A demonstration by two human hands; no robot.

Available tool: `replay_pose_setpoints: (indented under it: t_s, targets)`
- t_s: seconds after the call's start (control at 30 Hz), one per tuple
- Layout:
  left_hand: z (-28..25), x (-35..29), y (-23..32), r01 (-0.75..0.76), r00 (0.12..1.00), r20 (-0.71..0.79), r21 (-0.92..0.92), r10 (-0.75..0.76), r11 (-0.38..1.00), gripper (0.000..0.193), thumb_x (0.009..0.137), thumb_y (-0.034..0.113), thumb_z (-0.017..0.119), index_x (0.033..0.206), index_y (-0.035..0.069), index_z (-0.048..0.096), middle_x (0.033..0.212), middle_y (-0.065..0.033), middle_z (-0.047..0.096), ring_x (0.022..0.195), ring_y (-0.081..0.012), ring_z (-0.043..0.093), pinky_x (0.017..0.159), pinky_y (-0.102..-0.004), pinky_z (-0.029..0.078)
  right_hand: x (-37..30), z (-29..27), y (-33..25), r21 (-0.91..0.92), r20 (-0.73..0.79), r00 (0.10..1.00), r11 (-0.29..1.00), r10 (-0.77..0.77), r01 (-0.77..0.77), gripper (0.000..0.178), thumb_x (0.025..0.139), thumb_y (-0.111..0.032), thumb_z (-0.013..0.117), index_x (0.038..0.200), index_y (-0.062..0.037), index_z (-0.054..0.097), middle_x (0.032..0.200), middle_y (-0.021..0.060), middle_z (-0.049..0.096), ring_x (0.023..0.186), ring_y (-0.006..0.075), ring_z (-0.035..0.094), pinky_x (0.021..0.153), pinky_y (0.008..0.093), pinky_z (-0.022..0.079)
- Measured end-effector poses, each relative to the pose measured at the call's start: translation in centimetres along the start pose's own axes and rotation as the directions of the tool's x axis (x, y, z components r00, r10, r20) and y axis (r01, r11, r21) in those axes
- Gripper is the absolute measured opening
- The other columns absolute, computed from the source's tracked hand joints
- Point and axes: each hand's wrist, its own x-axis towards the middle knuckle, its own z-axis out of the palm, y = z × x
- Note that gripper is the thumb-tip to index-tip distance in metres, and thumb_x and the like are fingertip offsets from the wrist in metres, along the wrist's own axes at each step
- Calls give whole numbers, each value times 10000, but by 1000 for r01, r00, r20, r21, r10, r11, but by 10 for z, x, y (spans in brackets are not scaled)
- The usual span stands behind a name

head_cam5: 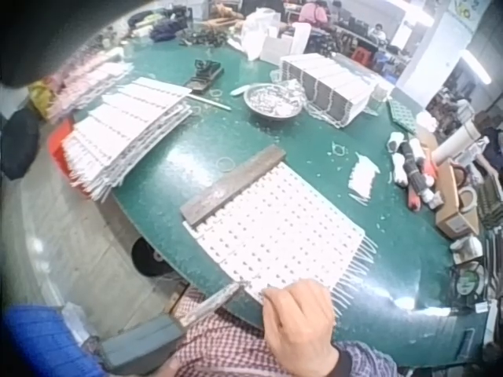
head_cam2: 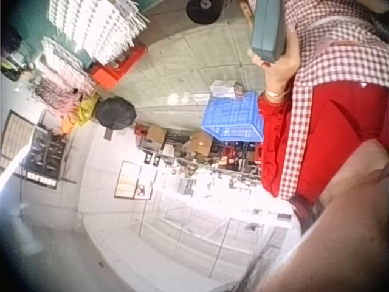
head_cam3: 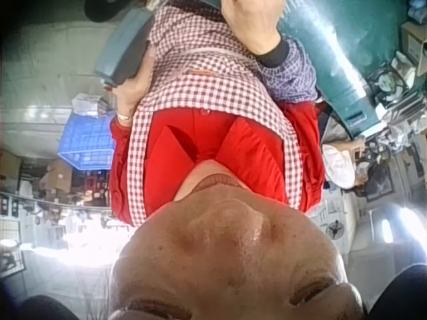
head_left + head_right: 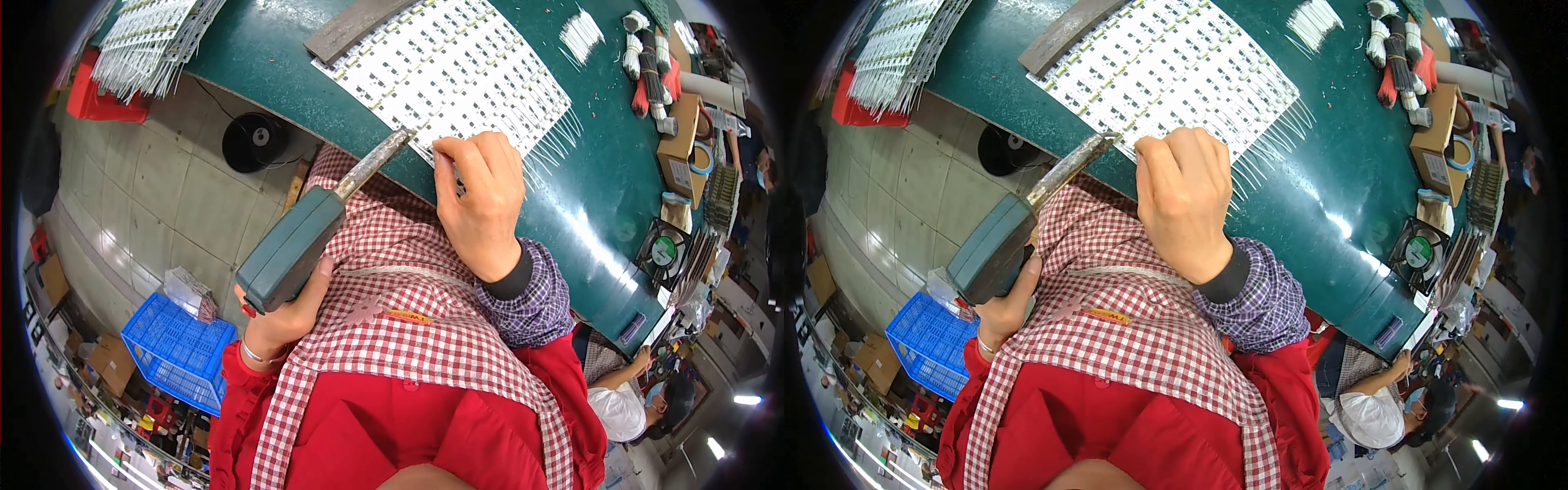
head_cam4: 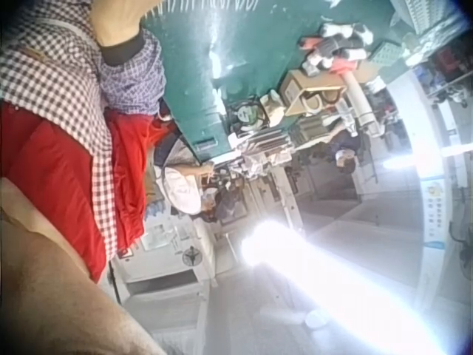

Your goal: The person solders electrical components onto a circuit board by positioning wire pieces by hand and bonding them with a soldering iron.

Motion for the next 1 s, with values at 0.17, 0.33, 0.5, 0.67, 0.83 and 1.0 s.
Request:
replay_pose_setpoints:
  t_s: [0.17,0.33,0.5,0.67,0.83,1.0]
  targets:
    - [2,6,-3,-184,983,31,161,181,970,166,779,60,810,940,35,775,877,-116,737,678,-240,708,595,-314,544,1,2,1,-20,5,1000,1000,-3,3,191,746,51,738,897,-41,666,767,72,491,753,271,555,757,391,436]
    - [1,5,-4,-133,991,27,111,131,985,171,768,53,810,931,23,768,873,-118,734,674,-243,707,590,-318,542,1,3,2,-20,10,999,999,-38,38,197,724,56,737,881,-43,670,753,65,495,753,262,560,783,388,447]
    - [1,9,0,26,999,30,-60,-25,998,223,767,25,795,972,-37,735,859,-138,724,692,-229,710,607,-314,546,2,3,1,-18,10,999,999,-41,41,208,705,60,737,873,-45,674,749,60,503,748,258,560,792,391,450]
    - [0,9,1,56,997,58,-66,-52,996,211,779,9,777,977,-47,730,870,-148,723,700,-230,711,621,-309,552,2,4,1,-32,3,999,999,-38,38,202,702,60,739,862,-45,674,744,58,499,750,253,561,797,390,453]
    - [-1,11,2,38,996,80,-55,-33,998,212,784,11,773,983,-50,730,864,-146,717,695,-229,706,617,-310,547,2,6,0,-40,-1,999,998,-39,39,198,701,63,741,854,-43,673,740,59,496,744,252,559,796,387,453]
    - [-2,6,3,119,992,50,-86,-115,989,207,776,19,782,972,-31,740,874,-147,721,683,-242,701,603,-314,542,2,4,0,-47,3,999,998,-36,36,198,701,65,742,853,-41,673,739,60,495,739,254,556,793,385,452]
